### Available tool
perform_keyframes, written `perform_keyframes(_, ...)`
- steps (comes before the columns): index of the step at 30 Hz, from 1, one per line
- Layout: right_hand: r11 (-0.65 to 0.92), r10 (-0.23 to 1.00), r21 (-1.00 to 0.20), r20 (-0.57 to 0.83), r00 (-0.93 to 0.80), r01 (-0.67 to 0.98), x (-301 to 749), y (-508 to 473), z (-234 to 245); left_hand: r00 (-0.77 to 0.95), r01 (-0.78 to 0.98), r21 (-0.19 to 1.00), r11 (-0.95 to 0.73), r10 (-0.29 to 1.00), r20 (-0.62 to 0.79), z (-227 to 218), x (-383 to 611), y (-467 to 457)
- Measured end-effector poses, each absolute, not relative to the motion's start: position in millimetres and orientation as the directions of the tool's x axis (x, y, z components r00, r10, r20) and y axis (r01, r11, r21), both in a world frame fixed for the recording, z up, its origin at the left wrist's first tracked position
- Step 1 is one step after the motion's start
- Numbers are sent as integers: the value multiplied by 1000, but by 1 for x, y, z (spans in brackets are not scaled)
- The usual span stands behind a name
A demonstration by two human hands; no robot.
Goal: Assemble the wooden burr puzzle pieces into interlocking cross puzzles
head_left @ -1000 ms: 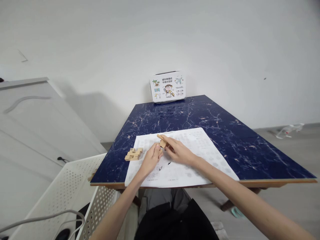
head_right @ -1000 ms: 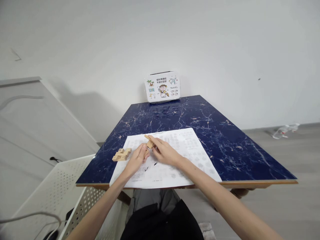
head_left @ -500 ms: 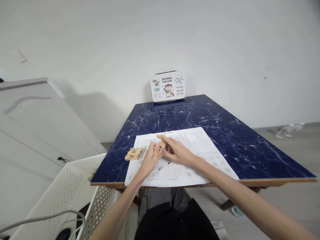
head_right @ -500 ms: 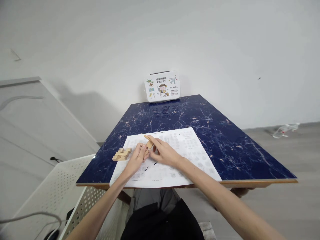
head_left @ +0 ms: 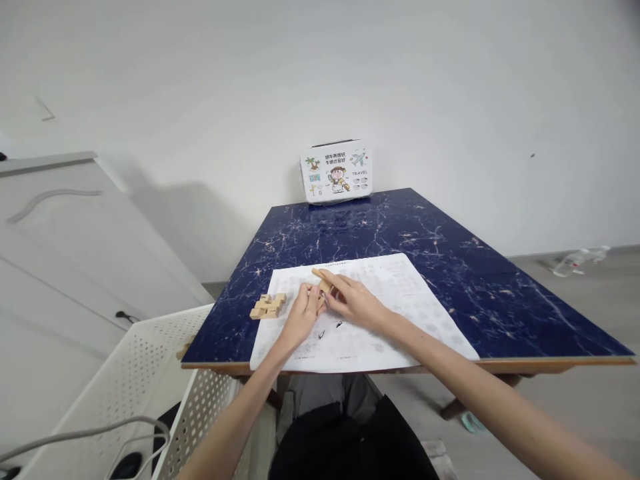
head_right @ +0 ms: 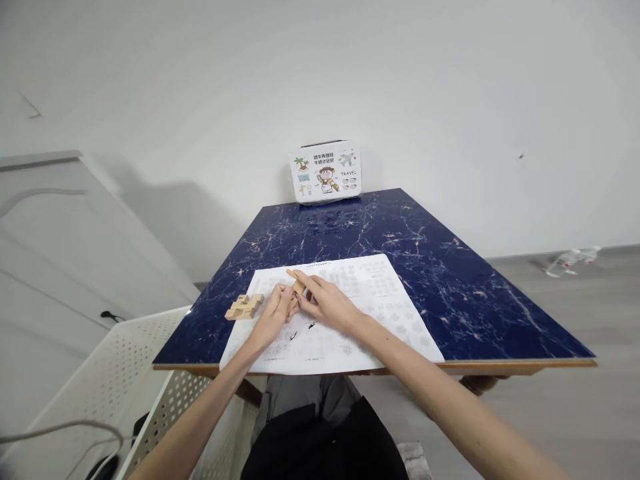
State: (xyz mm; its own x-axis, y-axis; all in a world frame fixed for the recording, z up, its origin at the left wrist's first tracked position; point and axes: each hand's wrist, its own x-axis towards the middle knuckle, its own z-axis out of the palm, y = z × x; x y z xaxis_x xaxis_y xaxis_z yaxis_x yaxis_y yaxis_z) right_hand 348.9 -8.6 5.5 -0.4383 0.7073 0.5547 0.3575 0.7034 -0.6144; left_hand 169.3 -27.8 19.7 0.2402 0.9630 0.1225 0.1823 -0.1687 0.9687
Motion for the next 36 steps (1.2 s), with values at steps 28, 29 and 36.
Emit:
perform_keyframes(28, 728, 686, -530, 540, -488, 435, 347, -7, 6, 220, 14, 995, -99, 971, 94, 27, 173, -32)
perform_keyframes(29, 725, 688, -537, 534, -492, 431, 348, -8, 8, 218, 10, 995, -100, 971, 95, 26, 173, -32)
perform_keyframes(36, 595, 804, -625, 452, -388, 506, 377, -9, 21, 146, -31, 995, -92, 985, 96, 19, 167, -27)
